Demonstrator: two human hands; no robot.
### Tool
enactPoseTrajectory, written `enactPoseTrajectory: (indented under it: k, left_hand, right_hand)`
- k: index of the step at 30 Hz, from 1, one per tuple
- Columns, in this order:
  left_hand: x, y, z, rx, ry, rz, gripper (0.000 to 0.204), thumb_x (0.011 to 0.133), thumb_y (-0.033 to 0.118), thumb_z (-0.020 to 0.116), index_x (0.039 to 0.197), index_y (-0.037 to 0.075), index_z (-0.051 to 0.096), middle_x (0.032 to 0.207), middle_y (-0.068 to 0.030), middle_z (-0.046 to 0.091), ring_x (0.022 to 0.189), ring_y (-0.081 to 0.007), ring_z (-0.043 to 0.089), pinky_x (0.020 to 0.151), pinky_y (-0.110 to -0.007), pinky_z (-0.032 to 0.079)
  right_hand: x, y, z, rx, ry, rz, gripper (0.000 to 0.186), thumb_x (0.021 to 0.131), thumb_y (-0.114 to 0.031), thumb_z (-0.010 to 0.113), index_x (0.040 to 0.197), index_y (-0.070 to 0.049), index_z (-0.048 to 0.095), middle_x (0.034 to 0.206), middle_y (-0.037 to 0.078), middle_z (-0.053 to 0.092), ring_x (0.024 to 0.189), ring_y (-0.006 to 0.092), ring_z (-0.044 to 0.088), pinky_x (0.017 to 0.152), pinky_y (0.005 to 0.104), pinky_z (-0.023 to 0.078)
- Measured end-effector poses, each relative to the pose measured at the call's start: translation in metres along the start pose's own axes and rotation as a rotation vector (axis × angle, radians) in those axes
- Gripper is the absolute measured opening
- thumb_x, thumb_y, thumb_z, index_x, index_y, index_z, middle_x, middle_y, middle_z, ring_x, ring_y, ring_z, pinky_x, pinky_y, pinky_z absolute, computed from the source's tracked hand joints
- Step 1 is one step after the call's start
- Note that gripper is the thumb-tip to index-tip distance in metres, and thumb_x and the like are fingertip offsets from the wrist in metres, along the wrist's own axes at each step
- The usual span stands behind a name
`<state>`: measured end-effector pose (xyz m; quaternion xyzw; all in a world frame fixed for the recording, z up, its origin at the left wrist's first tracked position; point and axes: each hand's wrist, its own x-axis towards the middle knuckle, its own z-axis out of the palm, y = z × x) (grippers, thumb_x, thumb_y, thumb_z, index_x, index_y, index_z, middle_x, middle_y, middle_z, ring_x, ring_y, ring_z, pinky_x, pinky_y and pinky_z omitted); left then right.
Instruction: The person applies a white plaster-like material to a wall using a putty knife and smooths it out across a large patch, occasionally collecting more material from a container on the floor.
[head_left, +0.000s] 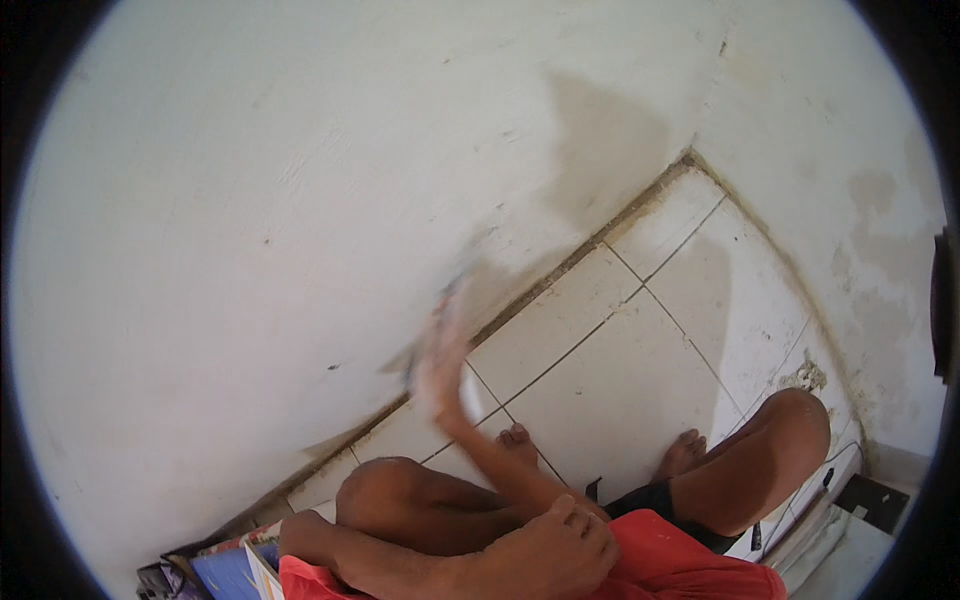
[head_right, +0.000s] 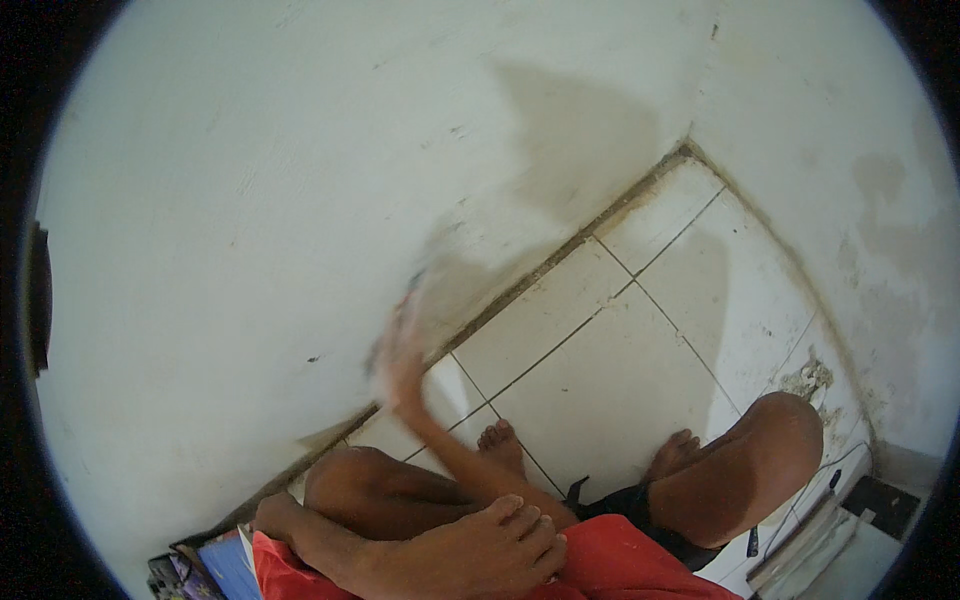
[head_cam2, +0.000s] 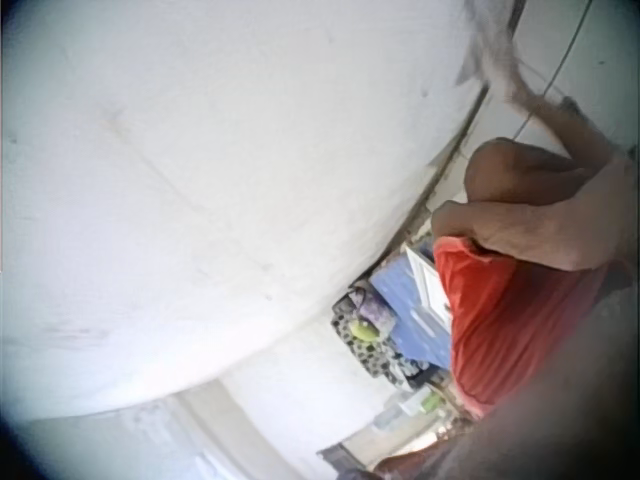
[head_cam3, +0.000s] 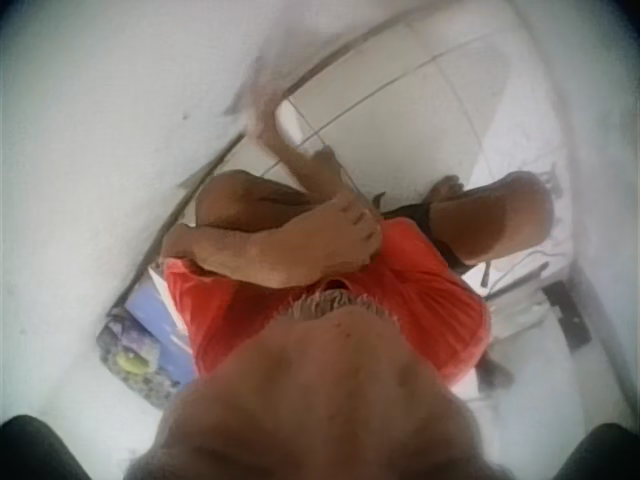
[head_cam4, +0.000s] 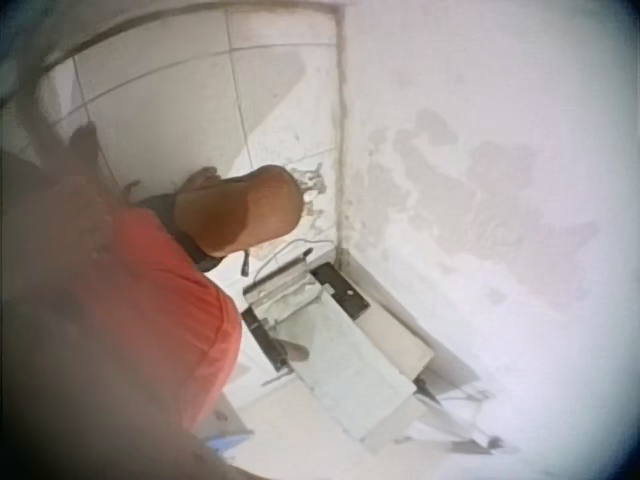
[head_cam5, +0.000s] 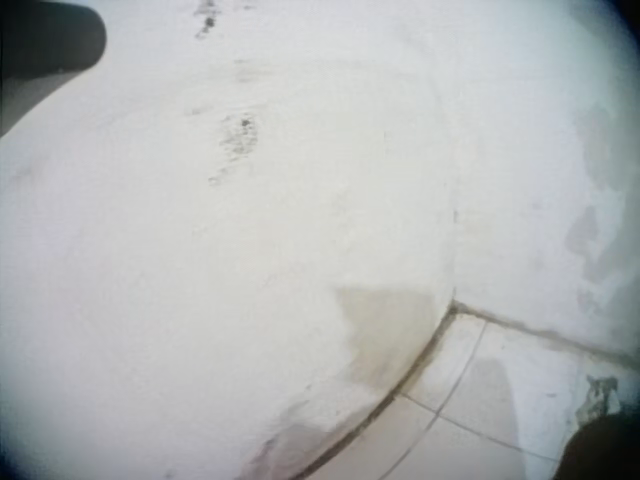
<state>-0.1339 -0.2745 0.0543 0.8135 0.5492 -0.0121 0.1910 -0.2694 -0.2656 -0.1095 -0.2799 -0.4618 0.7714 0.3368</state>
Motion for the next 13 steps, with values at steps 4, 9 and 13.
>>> enactPoseTrajectory:
  k: [4, 9, 13]
  left_hand:
    - [0.015, -0.015, -0.007, -0.296, -0.305, -0.098, 0.043, 0.091, 0.027, 0.058, 0.122, -0.004, 0.059, 0.114, -0.0161, 0.062, 0.110, -0.0310, 0.056, 0.098, -0.044, 0.041]
    - [-0.002, -0.013, -0.004, -0.090, -0.006, -0.192, 0.036, 0.102, 0.028, 0.047, 0.123, 0.001, 0.056, 0.111, -0.0147, 0.062, 0.107, -0.0252, 0.060, 0.097, -0.040, 0.044]
    - [0.016, -0.016, 0.020, -0.206, -0.001, -0.009, 0.035, 0.086, 0.022, 0.054, 0.111, -0.001, 0.062, 0.094, -0.0099, 0.067, 0.092, -0.0256, 0.065, 0.083, -0.035, 0.044]
  right_hand:
    - [0.026, 0.037, -0.014, -0.130, 0.014, -0.101, 0.047, 0.108, -0.033, 0.034, 0.145, -0.006, 0.022, 0.144, 0.017, 0.023, 0.131, 0.0275, 0.023, 0.105, 0.0378, 0.023]
    - [0.190, 0.018, -0.153, 0.225, 0.233, 0.131, 0.019, 0.103, -0.030, 0.046, 0.087, -0.019, 0.046, 0.060, -0.003, 0.044, 0.042, 0.0085, 0.042, 0.037, 0.0275, 0.037]
    - [0.187, 0.023, -0.173, 0.140, 0.048, 0.091, 0.034, 0.104, -0.032, 0.047, 0.134, -0.017, 0.055, 0.061, -0.004, 0.047, 0.039, 0.0095, 0.043, 0.033, 0.0251, 0.039]
